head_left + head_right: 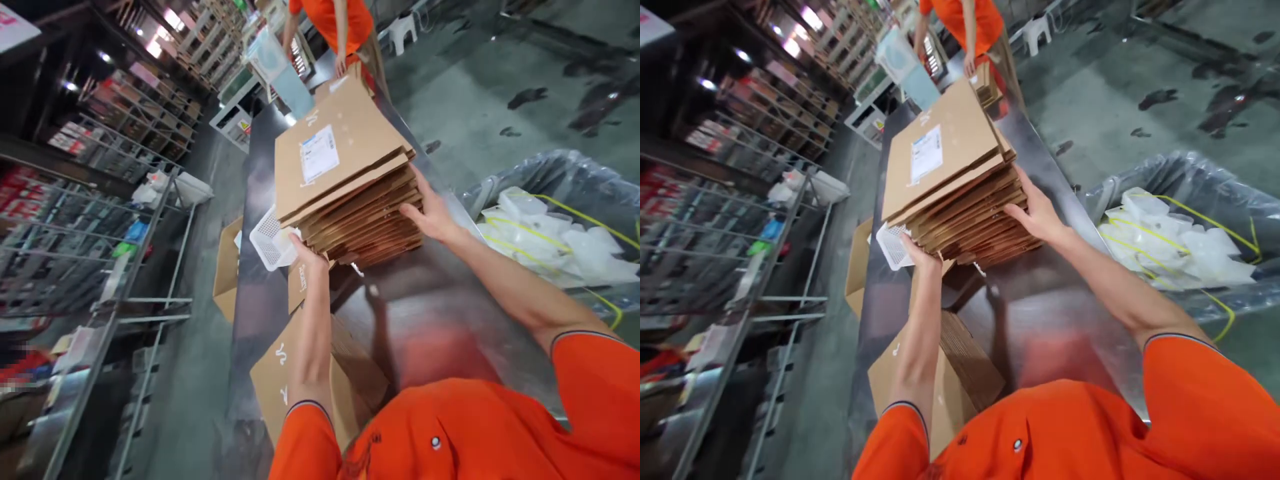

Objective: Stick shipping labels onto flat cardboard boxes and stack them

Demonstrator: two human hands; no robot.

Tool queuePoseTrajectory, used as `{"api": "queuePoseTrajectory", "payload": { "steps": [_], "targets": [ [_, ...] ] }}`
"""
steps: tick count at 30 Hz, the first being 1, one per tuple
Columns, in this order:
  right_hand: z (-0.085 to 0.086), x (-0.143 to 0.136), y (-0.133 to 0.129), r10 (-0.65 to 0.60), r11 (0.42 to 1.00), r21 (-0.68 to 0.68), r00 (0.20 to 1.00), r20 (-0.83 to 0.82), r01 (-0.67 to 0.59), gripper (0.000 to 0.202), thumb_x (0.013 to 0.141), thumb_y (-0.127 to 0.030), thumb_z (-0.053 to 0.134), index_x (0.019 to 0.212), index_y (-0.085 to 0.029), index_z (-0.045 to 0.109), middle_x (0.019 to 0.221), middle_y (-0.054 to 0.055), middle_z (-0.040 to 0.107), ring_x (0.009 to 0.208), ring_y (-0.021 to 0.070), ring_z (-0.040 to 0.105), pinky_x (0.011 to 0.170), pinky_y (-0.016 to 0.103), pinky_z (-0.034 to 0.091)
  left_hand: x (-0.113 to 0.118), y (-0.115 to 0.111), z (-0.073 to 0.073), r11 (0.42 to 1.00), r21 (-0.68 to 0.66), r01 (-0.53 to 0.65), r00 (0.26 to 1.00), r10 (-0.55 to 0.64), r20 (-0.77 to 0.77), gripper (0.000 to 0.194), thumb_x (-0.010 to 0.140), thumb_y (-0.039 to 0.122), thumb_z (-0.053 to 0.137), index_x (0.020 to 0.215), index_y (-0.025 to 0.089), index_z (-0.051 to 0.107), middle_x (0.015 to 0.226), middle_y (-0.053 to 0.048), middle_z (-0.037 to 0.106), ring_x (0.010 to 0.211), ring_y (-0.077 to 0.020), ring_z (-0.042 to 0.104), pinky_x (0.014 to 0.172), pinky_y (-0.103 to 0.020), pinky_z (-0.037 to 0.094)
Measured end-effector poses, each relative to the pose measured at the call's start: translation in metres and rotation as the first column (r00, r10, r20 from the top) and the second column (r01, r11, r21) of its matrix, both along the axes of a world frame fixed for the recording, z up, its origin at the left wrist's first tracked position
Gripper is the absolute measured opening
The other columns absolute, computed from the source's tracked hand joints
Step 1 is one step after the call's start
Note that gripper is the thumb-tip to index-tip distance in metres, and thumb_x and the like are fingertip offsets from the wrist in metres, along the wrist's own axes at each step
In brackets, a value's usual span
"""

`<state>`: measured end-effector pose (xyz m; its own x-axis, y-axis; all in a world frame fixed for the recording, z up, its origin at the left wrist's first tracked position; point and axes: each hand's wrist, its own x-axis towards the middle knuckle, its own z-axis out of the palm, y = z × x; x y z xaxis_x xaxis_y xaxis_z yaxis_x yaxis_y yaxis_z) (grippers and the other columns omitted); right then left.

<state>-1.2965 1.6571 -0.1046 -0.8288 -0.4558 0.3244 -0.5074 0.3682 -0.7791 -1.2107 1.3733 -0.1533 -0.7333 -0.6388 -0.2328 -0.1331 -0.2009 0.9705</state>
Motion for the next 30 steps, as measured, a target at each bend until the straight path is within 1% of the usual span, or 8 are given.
{"api": "queuePoseTrajectory", "payload": {
  "steps": [5,8,11,16,19,22,25,30],
  "targets": [
    [-0.017,-0.01,0.028,-0.06,0.998,-0.032,0.998,0.026,0.061,0.079,0.091,-0.065,0.043,0.157,-0.028,0.019,0.158,0.012,0.031,0.141,0.0318,0.038,0.113,0.054,0.035,0.04,-0.036,-0.026,0.946,-0.286,0.155,0.987,-0.134,0.093,0.058,0.09,0.057,0.051,0.134,0.02,0.056,0.147,-0.012,0.051,0.142,-0.0266,0.038,0.119,-0.046,0.026],
    [-0.052,-0.008,0.05,-0.163,0.965,-0.185,0.976,0.143,0.188,0.064,0.093,-0.059,0.042,0.151,-0.035,0.032,0.152,0.015,0.039,0.133,0.0288,0.049,0.104,0.048,0.045,0.077,-0.044,-0.051,0.738,-0.467,0.487,0.864,-0.329,0.381,0.068,0.068,0.033,0.08,0.132,0.021,0.059,0.153,-0.013,0.042,0.147,-0.0359,0.026,0.121,-0.056,0.006],
    [-0.088,0.004,0.056,-0.232,0.901,-0.266,0.899,0.371,0.342,0.056,0.089,-0.059,0.047,0.139,-0.034,0.048,0.145,0.02,0.047,0.125,0.0313,0.056,0.09,0.046,0.053,0.098,-0.056,-0.059,0.577,-0.516,0.633,0.757,-0.32,0.57,0.056,0.076,0.015,0.067,0.131,0.017,0.061,0.146,-0.016,0.051,0.14,-0.0374,0.039,0.119,-0.058,0.014],
    [-0.121,0.037,0.052,-0.326,0.841,-0.149,0.706,0.628,0.52,0.047,0.076,-0.036,0.069,0.12,-0.027,0.055,0.129,0.015,0.057,0.113,0.031,0.061,0.092,0.053,0.052,0.152,-0.118,0.004,0.559,-0.672,0.486,0.847,-0.109,0.521,0.058,0.081,0.009,0.05,0.137,0.019,0.057,0.132,-0.01,0.065,0.123,-0.0293,0.059,0.109,-0.047,0.041],
    [-0.129,0.066,0.036,-0.345,0.779,-0.012,0.445,0.827,0.627,0.026,0.075,-0.017,0.064,0.099,-0.021,0.054,0.092,0.008,0.064,0.081,0.0228,0.067,0.076,0.049,0.059,0.218,-0.135,0.053,0.522,-0.738,0.427,0.879,-0.047,0.475,0.059,0.084,0.012,0.05,0.142,0.023,0.052,0.138,-0.005,0.061,0.126,-0.027,0.057,0.109,-0.043,0.043],
    [-0.134,0.086,0.0,-0.091,0.81,0.046,0.048,0.995,0.584,0.013,0.078,-0.008,0.055,0.085,-0.019,0.054,0.072,0.004,0.061,0.069,0.0196,0.065,0.066,0.041,0.061,0.294,-0.106,0.078,0.274,-0.882,0.383,0.908,0.065,0.414,0.07,0.079,0.004,0.045,0.146,0.024,0.046,0.148,-0.004,0.052,0.137,-0.0248,0.047,0.117,-0.043,0.035],
    [-0.133,0.086,-0.04,0.038,0.844,-0.009,-0.044,0.998,0.536,0.015,0.081,-0.007,0.046,0.084,-0.018,0.056,0.077,0.009,0.065,0.076,0.022,0.068,0.065,0.041,0.061,0.361,-0.039,0.074,0.089,-0.862,0.498,0.841,0.19,0.506,0.076,0.076,-0.001,0.043,0.148,0.026,0.044,0.145,-0.006,0.055,0.14,-0.0279,0.043,0.119,-0.048,0.029],
    [-0.138,0.054,-0.074,0.043,0.844,-0.023,-0.025,0.999,0.536,0.03,0.08,-0.002,0.033,0.086,-0.021,0.055,0.091,0.009,0.068,0.087,0.02,0.069,0.067,0.038,0.061,0.427,0.076,0.032,0.146,-0.692,0.707,0.676,0.149,0.722,0.06,0.088,0.022,0.054,0.146,0.029,0.045,0.147,-0.006,0.052,0.135,-0.0326,0.047,0.121,-0.054,0.018]
  ]
}}
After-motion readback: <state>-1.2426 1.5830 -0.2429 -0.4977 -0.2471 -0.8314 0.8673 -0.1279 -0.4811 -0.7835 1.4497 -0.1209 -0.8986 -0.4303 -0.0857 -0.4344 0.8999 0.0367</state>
